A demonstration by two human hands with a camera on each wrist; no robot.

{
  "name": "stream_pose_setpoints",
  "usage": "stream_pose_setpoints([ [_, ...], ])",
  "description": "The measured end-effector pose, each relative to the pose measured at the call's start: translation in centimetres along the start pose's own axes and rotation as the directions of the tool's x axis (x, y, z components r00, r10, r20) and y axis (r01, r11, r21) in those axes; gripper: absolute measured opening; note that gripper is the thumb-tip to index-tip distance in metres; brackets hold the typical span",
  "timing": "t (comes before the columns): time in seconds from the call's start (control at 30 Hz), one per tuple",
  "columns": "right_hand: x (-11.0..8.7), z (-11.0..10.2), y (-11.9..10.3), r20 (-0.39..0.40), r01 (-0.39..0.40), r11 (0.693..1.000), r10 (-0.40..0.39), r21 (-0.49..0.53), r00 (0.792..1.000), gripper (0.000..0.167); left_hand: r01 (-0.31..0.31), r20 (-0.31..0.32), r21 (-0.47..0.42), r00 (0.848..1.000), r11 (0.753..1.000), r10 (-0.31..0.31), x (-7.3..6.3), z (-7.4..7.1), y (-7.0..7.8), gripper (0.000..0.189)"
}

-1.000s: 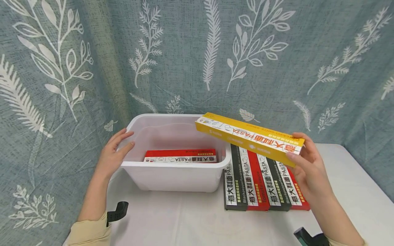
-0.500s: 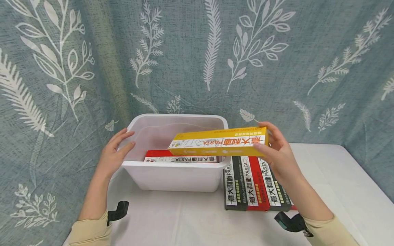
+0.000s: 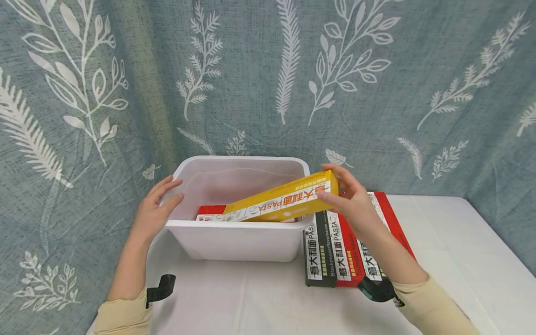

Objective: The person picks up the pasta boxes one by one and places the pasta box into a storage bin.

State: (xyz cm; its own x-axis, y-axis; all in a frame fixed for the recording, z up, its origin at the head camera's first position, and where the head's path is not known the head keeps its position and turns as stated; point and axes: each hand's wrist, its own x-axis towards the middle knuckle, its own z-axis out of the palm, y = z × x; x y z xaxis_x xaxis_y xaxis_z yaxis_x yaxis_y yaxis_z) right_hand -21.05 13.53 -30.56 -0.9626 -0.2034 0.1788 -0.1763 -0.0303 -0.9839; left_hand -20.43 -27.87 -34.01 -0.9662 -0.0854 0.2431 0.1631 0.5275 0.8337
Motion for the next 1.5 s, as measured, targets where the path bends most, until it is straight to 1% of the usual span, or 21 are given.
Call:
stream_pose_setpoints([
  [0.17,0.4,0.5,0.4,0.047,0.022,0.999,-0.02,-0.047,0.999,0.059,0.007,0.002,-0.005,1.0,1.0,-0.007,-0.1,-0.1,-0.1,0.053],
  [0.27,0.5,0.8,0.6,0.07,0.024,0.997,-0.019,-0.076,0.997,0.061,0.006,0.0,-0.003,1.0,1.0,-0.006,-0.1,0.0,-0.1,0.053],
  [0.43,0.8,1.1,0.9,0.072,-0.002,0.995,0.009,-0.096,0.997,0.061,0.011,0.004,-0.004,1.0,1.0,-0.011,0.0,0.1,-0.2,0.053],
  [0.53,1.0,1.3,1.0,0.067,0.0,0.994,0.008,-0.113,0.998,0.061,0.009,0.004,-0.003,1.0,1.0,-0.009,0.0,0.1,-0.2,0.053],
  [0.6,1.1,1.4,0.9,0.057,0.014,0.988,-0.005,-0.156,0.998,0.061,0.008,0.002,-0.005,1.0,1.0,-0.008,0.0,0.1,-0.2,0.053],
  [0.73,1.3,1.6,1.0,0.038,0.054,0.969,-0.046,-0.241,0.998,0.06,0.009,0.001,-0.01,1.0,1.0,-0.009,0.0,0.1,-0.1,0.053],
  [0.87,1.4,1.8,1.4,0.035,0.088,0.94,-0.08,-0.329,0.996,0.061,0.012,0.003,-0.014,1.0,1.0,-0.012,0.0,0.1,-0.1,0.053],
  [0.97,1.5,2.0,1.7,0.042,0.099,0.915,-0.09,-0.392,0.995,0.064,0.012,0.0,-0.015,1.0,1.0,-0.012,-0.1,0.1,0.0,0.053],
  [1.03,1.5,2.3,1.8,0.051,0.102,0.906,-0.089,-0.41,0.995,0.066,0.01,-0.003,-0.014,1.0,1.0,-0.01,-0.1,0.1,0.0,0.053],
  [1.2,1.8,2.6,2.1,0.071,0.093,0.899,-0.069,-0.428,0.995,0.068,0.014,-0.003,-0.012,1.0,1.0,-0.014,0.0,0.1,-0.1,0.053],
  [1.27,1.8,2.8,2.3,0.076,0.098,0.889,-0.071,-0.448,0.995,0.067,0.014,-0.002,-0.014,1.0,1.0,-0.014,0.0,0.0,0.0,0.053],
  [1.3,1.9,2.8,2.4,0.078,0.1,0.879,-0.072,-0.466,0.994,0.066,0.014,-0.002,-0.013,1.0,1.0,-0.014,0.0,0.0,0.0,0.053],
  [1.4,1.9,3.1,2.7,0.096,0.139,0.852,-0.105,-0.505,0.99,0.061,0.012,-0.003,-0.01,1.0,1.0,-0.012,0.0,0.0,0.0,0.053],
  [1.5,1.8,3.3,3.2,0.112,0.189,0.836,-0.153,-0.515,0.982,0.053,0.017,-0.005,-0.008,1.0,1.0,-0.017,0.0,0.0,0.0,0.053],
])
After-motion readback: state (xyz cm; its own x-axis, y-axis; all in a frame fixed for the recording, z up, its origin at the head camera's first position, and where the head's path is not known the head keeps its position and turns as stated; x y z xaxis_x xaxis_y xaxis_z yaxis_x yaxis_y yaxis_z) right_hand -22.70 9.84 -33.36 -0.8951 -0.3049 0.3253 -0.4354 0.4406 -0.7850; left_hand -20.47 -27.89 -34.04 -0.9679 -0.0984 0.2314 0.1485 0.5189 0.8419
